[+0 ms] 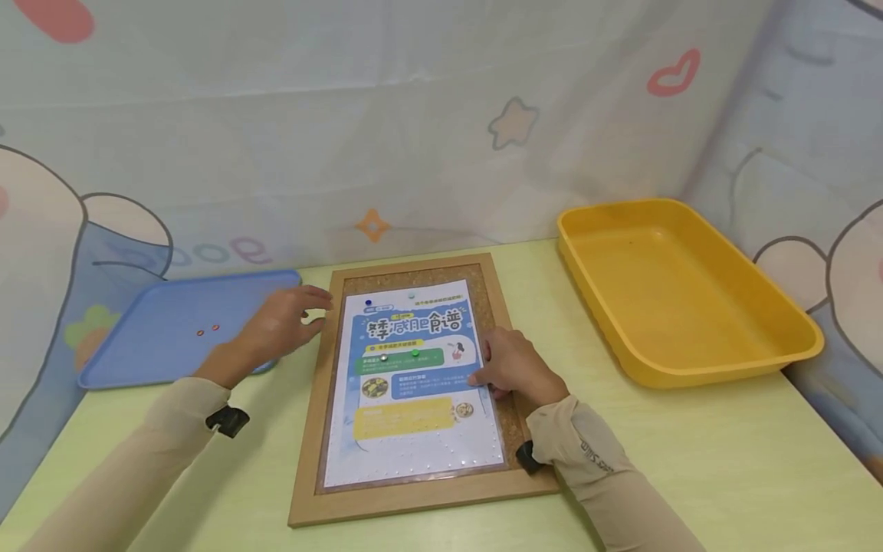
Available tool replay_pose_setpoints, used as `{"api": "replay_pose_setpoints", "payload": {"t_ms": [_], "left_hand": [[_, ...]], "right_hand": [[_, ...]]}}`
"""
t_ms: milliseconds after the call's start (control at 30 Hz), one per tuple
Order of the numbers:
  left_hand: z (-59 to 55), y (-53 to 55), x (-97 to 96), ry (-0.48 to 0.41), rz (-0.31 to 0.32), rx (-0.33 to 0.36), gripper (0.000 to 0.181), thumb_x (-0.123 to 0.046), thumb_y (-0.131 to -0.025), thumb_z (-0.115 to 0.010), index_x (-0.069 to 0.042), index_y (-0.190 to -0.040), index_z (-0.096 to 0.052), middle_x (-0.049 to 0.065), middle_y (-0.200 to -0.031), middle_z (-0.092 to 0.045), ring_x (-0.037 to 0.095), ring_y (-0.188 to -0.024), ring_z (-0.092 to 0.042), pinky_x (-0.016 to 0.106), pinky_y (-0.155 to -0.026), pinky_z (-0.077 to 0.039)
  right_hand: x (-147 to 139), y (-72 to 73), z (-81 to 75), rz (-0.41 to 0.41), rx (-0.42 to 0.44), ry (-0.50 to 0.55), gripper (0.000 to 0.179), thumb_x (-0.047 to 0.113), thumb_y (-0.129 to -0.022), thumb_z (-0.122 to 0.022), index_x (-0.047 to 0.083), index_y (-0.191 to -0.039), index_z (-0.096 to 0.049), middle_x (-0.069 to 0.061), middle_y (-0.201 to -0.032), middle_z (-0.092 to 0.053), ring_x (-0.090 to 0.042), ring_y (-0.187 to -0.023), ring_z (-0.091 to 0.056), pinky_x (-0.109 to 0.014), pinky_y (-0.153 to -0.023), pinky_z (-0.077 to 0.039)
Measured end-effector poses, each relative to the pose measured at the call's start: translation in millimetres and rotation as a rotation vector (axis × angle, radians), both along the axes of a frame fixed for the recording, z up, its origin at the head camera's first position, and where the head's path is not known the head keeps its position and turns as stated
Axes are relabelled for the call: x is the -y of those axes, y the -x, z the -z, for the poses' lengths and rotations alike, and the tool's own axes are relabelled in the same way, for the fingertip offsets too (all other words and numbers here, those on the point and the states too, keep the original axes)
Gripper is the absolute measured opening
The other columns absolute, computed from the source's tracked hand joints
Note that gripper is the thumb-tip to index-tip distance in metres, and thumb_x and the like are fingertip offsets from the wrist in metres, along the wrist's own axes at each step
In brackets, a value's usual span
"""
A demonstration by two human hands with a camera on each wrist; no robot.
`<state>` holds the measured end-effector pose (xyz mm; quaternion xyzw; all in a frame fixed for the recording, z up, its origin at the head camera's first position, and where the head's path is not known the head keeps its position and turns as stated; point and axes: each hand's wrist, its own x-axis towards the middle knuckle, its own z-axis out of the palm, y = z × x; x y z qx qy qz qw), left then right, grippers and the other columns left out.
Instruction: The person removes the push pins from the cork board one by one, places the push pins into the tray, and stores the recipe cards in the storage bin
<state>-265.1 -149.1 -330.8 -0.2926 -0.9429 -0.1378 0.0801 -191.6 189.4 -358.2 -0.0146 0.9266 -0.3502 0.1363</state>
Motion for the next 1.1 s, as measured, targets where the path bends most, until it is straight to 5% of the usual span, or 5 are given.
{"api": "replay_pose_setpoints", "payload": {"t_ms": [200, 600, 1100], "left_hand": [[5.7, -10.4, -26.2, 0.031, 0.061, 0.123, 0.03, -0.01, -0.089, -0.07, -0.002, -0.118, -0.071, 0.015, -0.128, -0.067, 0.034, -0.123, -0.061, 0.049, -0.101, -0.05], [17.7, -19.6, -52.2, 0.056, 0.152, 0.24, 0.031, -0.01, -0.089, -0.071, -0.007, -0.12, -0.072, 0.009, -0.129, -0.066, 0.03, -0.127, -0.058, 0.046, -0.106, -0.047], [25.3, -21.3, -71.6, 0.094, 0.158, 0.251, 0.029, -0.007, -0.087, -0.071, -0.008, -0.116, -0.074, 0.004, -0.117, -0.07, 0.023, -0.112, -0.063, 0.041, -0.101, -0.05]], "right_hand": [[0.1, -0.7, -0.4, -0.001, -0.004, -0.002, 0.031, 0.006, -0.08, -0.082, -0.001, -0.088, -0.053, -0.012, -0.075, -0.062, -0.014, -0.051, -0.056, -0.022, -0.049, -0.05], [-0.9, 1.2, 1.8, 0.003, 0.002, 0.004, 0.031, 0.006, -0.08, -0.082, -0.001, -0.089, -0.054, -0.012, -0.077, -0.063, -0.015, -0.053, -0.057, -0.022, -0.05, -0.051], [-0.8, 1.0, 1.7, -0.005, -0.004, -0.004, 0.03, 0.007, -0.08, -0.082, 0.0, -0.088, -0.054, -0.011, -0.075, -0.063, -0.014, -0.051, -0.056, -0.022, -0.05, -0.05]]}}
